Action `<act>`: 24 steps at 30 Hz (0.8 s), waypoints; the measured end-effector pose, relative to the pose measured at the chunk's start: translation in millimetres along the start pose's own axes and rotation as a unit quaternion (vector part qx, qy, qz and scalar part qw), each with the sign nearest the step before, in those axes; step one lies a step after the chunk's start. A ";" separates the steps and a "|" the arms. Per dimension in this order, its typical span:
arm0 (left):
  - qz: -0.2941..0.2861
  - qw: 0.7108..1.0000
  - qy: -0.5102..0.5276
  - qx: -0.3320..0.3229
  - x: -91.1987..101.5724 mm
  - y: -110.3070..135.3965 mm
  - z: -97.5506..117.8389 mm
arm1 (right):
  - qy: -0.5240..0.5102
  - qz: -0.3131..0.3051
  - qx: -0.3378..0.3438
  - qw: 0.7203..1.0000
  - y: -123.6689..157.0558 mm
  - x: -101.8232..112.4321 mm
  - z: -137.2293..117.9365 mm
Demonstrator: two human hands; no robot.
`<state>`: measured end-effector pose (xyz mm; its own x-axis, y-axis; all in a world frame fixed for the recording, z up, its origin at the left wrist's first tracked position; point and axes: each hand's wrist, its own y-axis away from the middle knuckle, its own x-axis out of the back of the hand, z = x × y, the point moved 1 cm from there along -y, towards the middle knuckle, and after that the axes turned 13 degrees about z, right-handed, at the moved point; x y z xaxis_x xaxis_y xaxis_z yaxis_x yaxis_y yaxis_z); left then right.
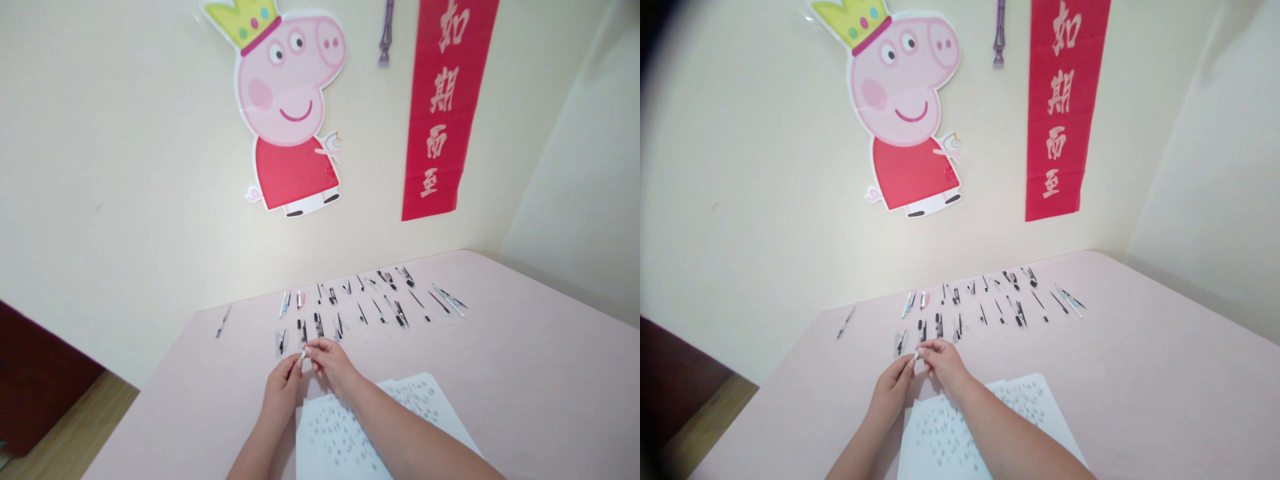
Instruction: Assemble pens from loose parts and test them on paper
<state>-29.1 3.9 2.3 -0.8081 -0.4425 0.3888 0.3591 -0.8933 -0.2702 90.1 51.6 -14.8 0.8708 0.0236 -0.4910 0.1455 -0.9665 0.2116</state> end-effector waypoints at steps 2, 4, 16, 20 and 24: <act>-0.009 1.000 -0.003 -0.008 0.2 -0.8 -1.7 | 0.000 0.003 -0.001 1.000 -0.6 0.5 0.8; -0.019 1.000 0.000 -0.018 1.1 -1.8 -3.4 | -0.007 0.005 -0.001 1.000 -1.1 0.8 0.8; -0.041 0.999 -0.013 -0.027 14.8 -9.4 -7.4 | -0.108 0.102 0.055 0.987 -16.5 19.0 -39.2; -0.025 1.000 0.007 -0.010 16.1 -9.7 -6.8 | -0.128 0.129 0.077 0.980 -24.5 34.3 -60.2; -0.009 0.994 0.071 0.081 11.7 -9.7 -7.6 | -0.124 0.124 0.084 0.981 -23.0 38.0 -72.1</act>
<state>-45.6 8.0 2.7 -0.8694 -0.4201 0.2603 0.4043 -0.9075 -0.1143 153.7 93.2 22.6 0.7262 -0.2603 -0.6364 -0.1535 -0.9636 0.2189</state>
